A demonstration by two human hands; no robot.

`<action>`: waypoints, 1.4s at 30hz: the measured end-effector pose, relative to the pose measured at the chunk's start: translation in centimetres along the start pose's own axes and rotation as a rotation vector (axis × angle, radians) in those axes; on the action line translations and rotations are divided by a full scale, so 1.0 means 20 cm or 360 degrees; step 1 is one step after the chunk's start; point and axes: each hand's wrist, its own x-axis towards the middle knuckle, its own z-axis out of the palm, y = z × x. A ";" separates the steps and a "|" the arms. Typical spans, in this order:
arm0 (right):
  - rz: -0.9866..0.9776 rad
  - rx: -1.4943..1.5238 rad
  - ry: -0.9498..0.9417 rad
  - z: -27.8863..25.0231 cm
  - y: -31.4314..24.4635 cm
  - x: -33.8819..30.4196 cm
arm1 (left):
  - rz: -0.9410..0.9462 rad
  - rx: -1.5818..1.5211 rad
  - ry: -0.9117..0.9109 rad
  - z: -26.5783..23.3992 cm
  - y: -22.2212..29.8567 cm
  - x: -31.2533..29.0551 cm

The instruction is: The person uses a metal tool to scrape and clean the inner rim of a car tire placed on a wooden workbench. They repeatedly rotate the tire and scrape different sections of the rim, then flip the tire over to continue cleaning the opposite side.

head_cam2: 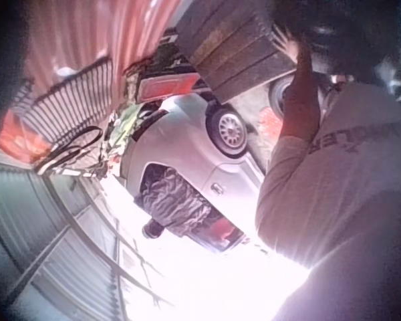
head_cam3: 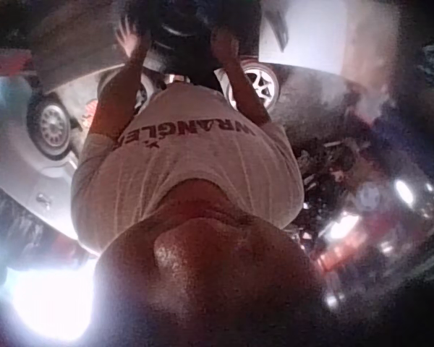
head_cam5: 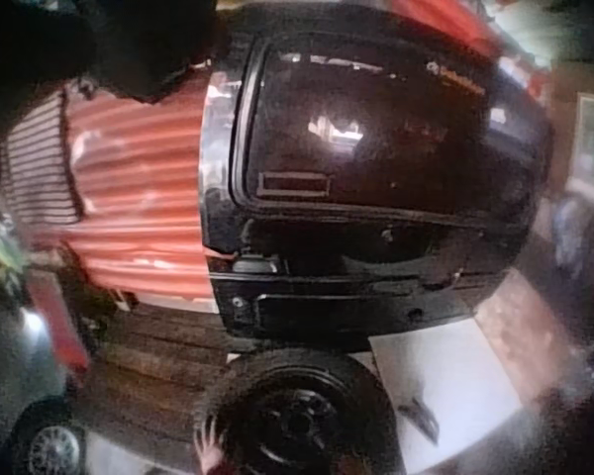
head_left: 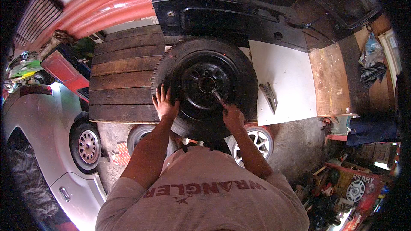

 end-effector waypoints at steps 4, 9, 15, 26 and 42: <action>0.0003 0.0114 -0.0051 -0.02 -0.08 -0.04 | -0.0027 -0.0004 -0.0015 0.00 -0.01 0.00; 0.0061 0.0251 0.0163 -0.06 0.09 0.12 | 0.0007 -0.0018 0.0000 0.00 0.00 0.00; 0.0173 0.0157 0.0067 -0.04 0.04 0.08 | -0.0027 -0.0002 -0.0023 0.00 0.00 0.01; 0.0153 0.0190 0.0159 -0.06 0.05 0.11 | 0.0011 -0.0018 -0.0043 -0.04 0.02 -0.01; -0.0032 0.0117 0.0111 0.03 0.03 0.07 | -0.0006 -0.0066 -0.0020 -0.03 0.01 -0.01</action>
